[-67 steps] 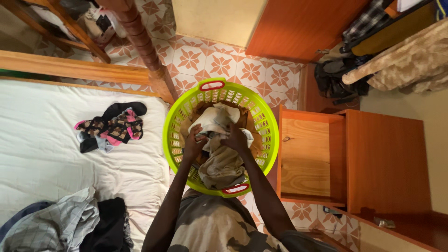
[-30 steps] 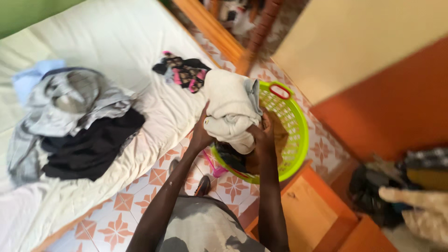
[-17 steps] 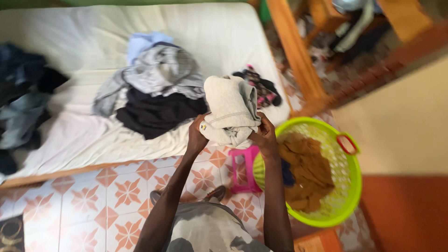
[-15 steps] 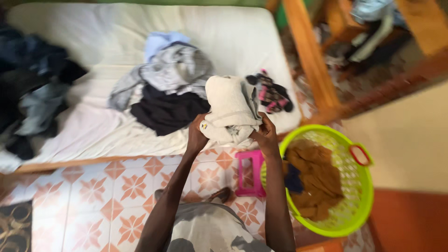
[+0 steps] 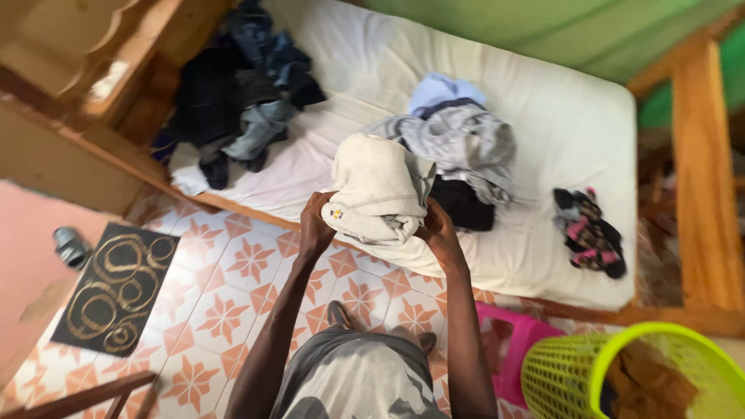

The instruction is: The person repeatedly picks clothes from a green laundry basket and places them onto a nearby bed. Items include shirts, pants, socks, and towels of various colors. The person handles each item one at a time and sets it down without folding.

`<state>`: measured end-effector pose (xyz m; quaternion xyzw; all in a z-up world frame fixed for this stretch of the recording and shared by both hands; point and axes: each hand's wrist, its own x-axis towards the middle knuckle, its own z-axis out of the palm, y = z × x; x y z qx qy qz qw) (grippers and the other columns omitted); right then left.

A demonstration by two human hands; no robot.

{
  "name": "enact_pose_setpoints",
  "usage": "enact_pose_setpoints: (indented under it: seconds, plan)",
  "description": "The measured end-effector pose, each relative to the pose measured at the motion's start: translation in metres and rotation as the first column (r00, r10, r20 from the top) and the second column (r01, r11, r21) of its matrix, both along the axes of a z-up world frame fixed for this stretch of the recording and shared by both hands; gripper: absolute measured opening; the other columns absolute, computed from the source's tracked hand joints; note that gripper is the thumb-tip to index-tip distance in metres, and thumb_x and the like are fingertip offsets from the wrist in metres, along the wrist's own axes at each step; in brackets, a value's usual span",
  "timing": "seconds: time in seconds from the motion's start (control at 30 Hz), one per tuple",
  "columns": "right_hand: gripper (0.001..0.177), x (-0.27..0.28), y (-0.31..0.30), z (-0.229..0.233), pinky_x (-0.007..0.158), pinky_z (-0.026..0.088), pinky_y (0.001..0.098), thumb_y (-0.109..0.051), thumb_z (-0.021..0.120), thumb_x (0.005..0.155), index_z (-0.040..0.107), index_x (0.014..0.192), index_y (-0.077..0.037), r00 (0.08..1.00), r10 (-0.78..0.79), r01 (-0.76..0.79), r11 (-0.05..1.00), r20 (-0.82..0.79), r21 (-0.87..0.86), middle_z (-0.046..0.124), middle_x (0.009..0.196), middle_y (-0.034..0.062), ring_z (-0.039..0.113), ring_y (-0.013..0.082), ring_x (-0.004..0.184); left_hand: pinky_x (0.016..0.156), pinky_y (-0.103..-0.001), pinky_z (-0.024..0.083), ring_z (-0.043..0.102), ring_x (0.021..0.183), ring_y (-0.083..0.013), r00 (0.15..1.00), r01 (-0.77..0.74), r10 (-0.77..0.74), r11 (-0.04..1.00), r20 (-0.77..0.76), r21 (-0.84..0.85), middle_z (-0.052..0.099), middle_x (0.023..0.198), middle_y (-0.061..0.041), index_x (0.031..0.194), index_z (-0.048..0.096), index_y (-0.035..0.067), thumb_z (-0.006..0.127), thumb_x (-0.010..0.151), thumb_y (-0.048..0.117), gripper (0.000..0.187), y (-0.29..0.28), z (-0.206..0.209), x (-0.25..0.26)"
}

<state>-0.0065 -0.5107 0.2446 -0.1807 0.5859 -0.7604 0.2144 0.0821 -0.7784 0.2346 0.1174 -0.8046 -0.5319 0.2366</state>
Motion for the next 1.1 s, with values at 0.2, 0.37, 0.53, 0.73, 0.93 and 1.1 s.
enact_pose_setpoints:
  seconds: [0.2,0.37,0.53,0.73,0.93,1.1]
  plan:
    - [0.061,-0.015,-0.090,-0.003,0.103,0.052,0.0373,0.010,0.070,0.085,0.054,0.142,-0.005,0.983,0.161,-0.158,0.987,0.084,-0.034,0.065,0.133,0.0059,0.062,0.0183,0.124,0.078,-0.035,0.056,0.066,0.092,-0.0193,0.995,-0.097,0.098,0.992,0.016,-0.087,0.065,0.104,-0.008,0.119,0.073,0.006,0.086,0.076,0.007,0.045,-0.080,0.015,0.027]
    - [0.063,-0.030,-0.149,-0.005,0.108,0.049,0.0361,0.001,0.074,0.086,0.050,0.143,-0.006,0.979,0.198,-0.187,0.968,-0.053,0.168,0.063,0.137,0.0059,0.059,0.0182,0.128,0.081,-0.035,0.057,0.067,0.096,-0.0202,0.980,-0.198,0.198,0.977,-0.009,-0.079,0.065,0.106,-0.008,0.119,0.073,0.005,0.086,0.076,0.008,0.046,-0.124,0.012,0.033]
    - [0.068,-0.059,-0.203,-0.010,0.108,0.048,0.0370,-0.004,0.078,0.088,0.046,0.148,-0.004,0.944,0.309,-0.301,0.950,-0.114,0.085,0.059,0.140,0.0074,0.057,0.0204,0.129,0.084,-0.037,0.056,0.067,0.099,-0.0230,0.967,-0.253,0.248,0.963,-0.064,-0.088,0.065,0.108,-0.010,0.117,0.073,0.004,0.087,0.075,0.009,0.045,-0.167,0.010,0.022]
    - [0.071,-0.116,-0.271,-0.011,0.117,0.044,0.0390,-0.006,0.078,0.089,0.042,0.151,-0.004,0.892,0.378,-0.354,0.925,-0.246,0.138,0.050,0.150,0.0113,0.050,0.0242,0.140,0.090,-0.041,0.053,0.064,0.106,-0.0289,0.945,-0.322,0.298,0.920,-0.137,-0.221,0.066,0.109,-0.013,0.115,0.072,0.001,0.085,0.075,0.011,0.044,-0.229,0.015,-0.021]
    - [0.077,-0.177,-0.330,-0.017,0.114,0.045,0.0398,0.001,0.068,0.089,0.032,0.156,-0.011,0.919,0.370,-0.345,0.922,-0.138,0.179,0.041,0.157,0.0057,0.045,0.0230,0.141,0.090,-0.043,0.051,0.062,0.105,-0.0333,0.944,-0.330,0.314,0.914,-0.101,-0.236,0.064,0.108,-0.014,0.115,0.072,0.003,0.089,0.070,0.014,0.050,-0.286,0.014,-0.074]
    - [0.068,-0.213,-0.368,-0.038,0.108,0.050,0.0413,0.011,0.058,0.091,0.042,0.155,-0.003,0.931,0.343,-0.318,0.930,-0.124,0.185,0.052,0.151,0.0142,0.052,0.0267,0.136,0.093,-0.043,0.051,0.060,0.109,-0.0328,0.972,-0.233,0.223,0.950,-0.073,-0.209,0.062,0.113,-0.014,0.122,0.068,0.004,0.088,0.071,0.014,0.056,-0.327,0.004,-0.107]
